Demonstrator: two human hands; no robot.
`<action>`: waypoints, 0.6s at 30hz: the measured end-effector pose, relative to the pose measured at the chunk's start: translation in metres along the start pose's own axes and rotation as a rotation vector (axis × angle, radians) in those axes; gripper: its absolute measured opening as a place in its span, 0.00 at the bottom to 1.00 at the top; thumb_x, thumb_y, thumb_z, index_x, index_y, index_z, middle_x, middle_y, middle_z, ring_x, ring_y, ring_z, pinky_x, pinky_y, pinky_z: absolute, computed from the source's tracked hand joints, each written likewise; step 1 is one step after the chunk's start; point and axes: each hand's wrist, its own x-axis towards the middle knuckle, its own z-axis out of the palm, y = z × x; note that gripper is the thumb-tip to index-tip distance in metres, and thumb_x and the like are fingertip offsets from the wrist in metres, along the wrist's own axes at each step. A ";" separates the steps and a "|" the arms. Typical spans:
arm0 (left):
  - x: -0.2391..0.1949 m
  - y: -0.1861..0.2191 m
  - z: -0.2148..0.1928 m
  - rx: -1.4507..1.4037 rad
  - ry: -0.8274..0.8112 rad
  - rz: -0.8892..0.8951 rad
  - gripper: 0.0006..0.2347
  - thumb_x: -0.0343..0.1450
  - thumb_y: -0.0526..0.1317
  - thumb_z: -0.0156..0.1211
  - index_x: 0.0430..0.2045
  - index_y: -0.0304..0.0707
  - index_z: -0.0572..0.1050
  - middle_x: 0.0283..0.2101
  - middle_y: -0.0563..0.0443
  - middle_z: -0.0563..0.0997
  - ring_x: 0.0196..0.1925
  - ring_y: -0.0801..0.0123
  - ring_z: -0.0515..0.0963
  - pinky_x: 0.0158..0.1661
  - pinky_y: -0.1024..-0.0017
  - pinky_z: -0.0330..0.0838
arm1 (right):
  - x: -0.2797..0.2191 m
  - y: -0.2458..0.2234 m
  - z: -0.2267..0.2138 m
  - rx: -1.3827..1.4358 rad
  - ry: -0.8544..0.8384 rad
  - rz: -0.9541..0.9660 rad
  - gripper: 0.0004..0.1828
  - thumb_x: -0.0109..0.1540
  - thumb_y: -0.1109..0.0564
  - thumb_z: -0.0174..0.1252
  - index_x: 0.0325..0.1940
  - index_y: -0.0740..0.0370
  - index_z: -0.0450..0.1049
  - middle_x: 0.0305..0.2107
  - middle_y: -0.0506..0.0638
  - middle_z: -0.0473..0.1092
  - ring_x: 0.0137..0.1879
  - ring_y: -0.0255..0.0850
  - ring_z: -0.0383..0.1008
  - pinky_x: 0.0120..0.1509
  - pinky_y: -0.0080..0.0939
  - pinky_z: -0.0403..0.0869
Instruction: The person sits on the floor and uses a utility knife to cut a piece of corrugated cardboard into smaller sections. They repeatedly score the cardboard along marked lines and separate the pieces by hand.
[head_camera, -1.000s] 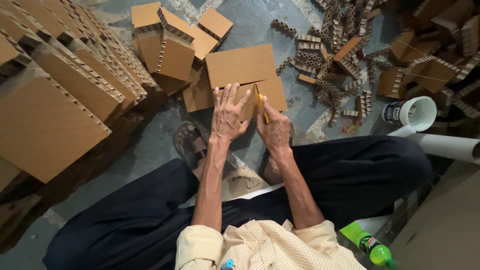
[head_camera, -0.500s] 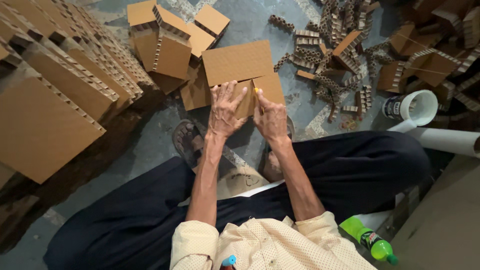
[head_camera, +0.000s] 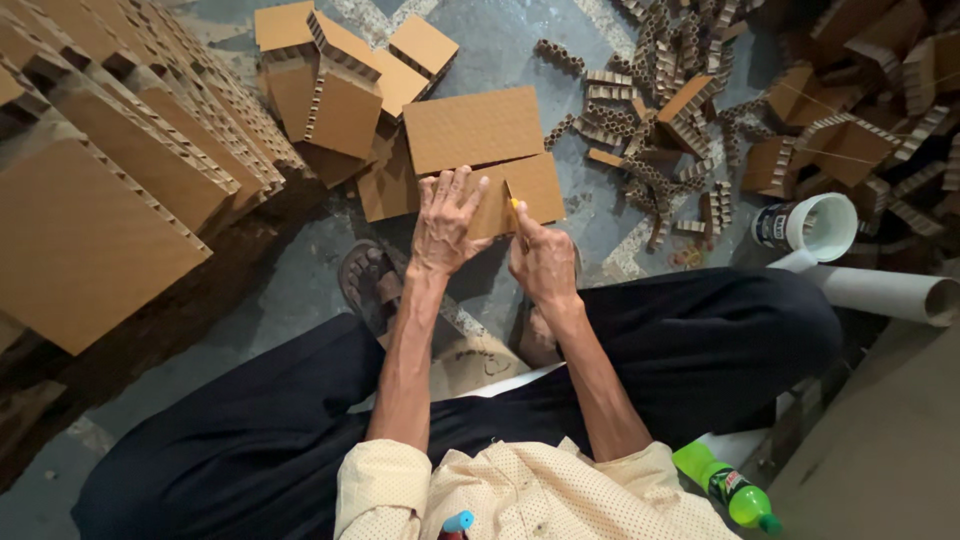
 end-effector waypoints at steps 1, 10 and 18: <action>0.000 0.000 -0.002 0.000 0.008 0.008 0.43 0.52 0.51 0.79 0.64 0.39 0.69 0.66 0.34 0.67 0.68 0.41 0.64 0.67 0.44 0.52 | -0.002 0.001 0.002 0.005 0.005 -0.003 0.22 0.60 0.62 0.60 0.60 0.63 0.76 0.24 0.67 0.72 0.32 0.60 0.77 0.38 0.54 0.74; -0.001 0.009 -0.017 0.007 -0.022 -0.004 0.43 0.49 0.51 0.80 0.63 0.39 0.71 0.65 0.34 0.68 0.66 0.44 0.65 0.66 0.46 0.54 | -0.024 0.003 0.003 -0.019 0.028 -0.019 0.21 0.61 0.63 0.59 0.59 0.63 0.76 0.20 0.63 0.70 0.26 0.58 0.73 0.33 0.54 0.70; 0.005 0.006 -0.016 -0.002 -0.004 0.000 0.44 0.50 0.50 0.80 0.63 0.39 0.70 0.64 0.34 0.68 0.66 0.43 0.65 0.66 0.44 0.54 | -0.032 -0.004 -0.004 0.041 0.048 -0.036 0.21 0.62 0.65 0.58 0.60 0.64 0.74 0.24 0.64 0.71 0.29 0.58 0.74 0.34 0.54 0.70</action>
